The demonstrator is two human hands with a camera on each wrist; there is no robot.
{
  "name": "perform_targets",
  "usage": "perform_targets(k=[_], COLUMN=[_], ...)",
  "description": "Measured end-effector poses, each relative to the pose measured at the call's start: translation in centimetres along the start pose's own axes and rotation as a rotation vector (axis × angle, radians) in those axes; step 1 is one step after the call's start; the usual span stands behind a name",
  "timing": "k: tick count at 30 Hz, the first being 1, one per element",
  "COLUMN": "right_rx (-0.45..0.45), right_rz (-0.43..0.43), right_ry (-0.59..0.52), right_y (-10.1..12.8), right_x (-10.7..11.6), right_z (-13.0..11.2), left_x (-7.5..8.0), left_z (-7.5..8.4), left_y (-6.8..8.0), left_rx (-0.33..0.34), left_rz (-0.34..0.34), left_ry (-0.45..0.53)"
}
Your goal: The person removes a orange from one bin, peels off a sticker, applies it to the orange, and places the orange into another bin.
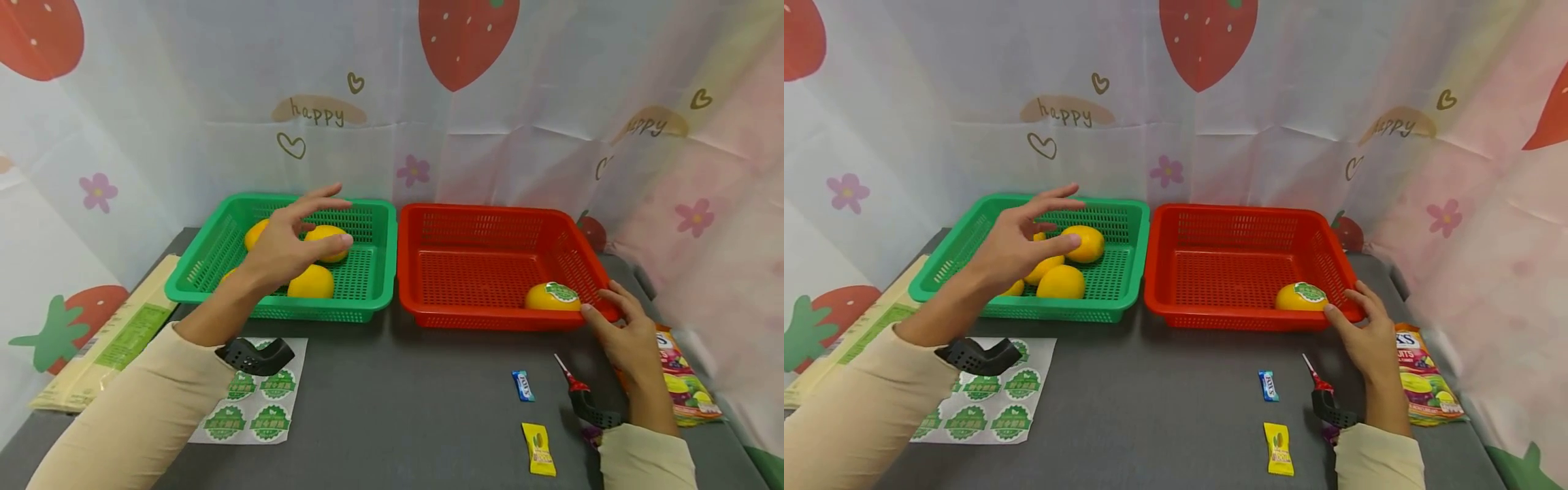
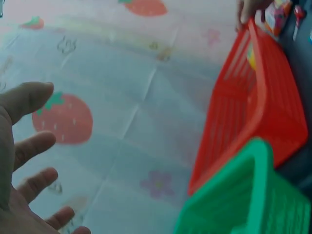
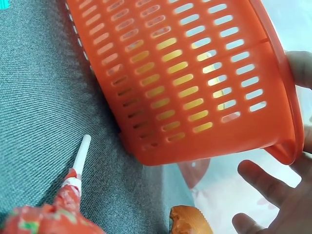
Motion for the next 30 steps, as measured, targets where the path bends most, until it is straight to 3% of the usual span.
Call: perform_targets(k=[4,8,12,15,22,30], right_rx=[0.002,-0.002,0.001,-0.006,0.014,0.027], right_rz=[0.004,-0.004,-0.015,-0.028,-0.032,-0.081], right_ry=[-0.018,-0.012,0.003,-0.013,-0.002,0.046], right_y=[0.1,0.1,0.1,0.1,0.2,0.2], right_x=[0.0,0.2,0.1,-0.1,-0.4,0.1], right_z=[0.0,-0.2,-0.3,-0.1,0.0,-0.5], left_x=[2.1,4.7,7.3,8.8,10.5,11.4], left_z=[-1.5,-2.8,-4.5,-6.1,-10.0,-13.5], left_y=[2.0,4.4,7.4,9.7,13.3,15.3], left_rx=[0.001,0.012,0.067,0.141,0.296,0.392], left_rz=[0.079,0.209,0.334,0.383,0.407,0.367], left_ry=[0.005,0.024,0.008,-0.031,-0.113,-0.127])
Point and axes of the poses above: each hand's wrist, its own y-axis away from the middle knuckle, its own x-axis out of the back of the hand, z = x × y, the point moved 3 cm from there along -y, towards the middle knuckle, and after that the axes turned 9 degrees about -z, right-handed, at the moved point
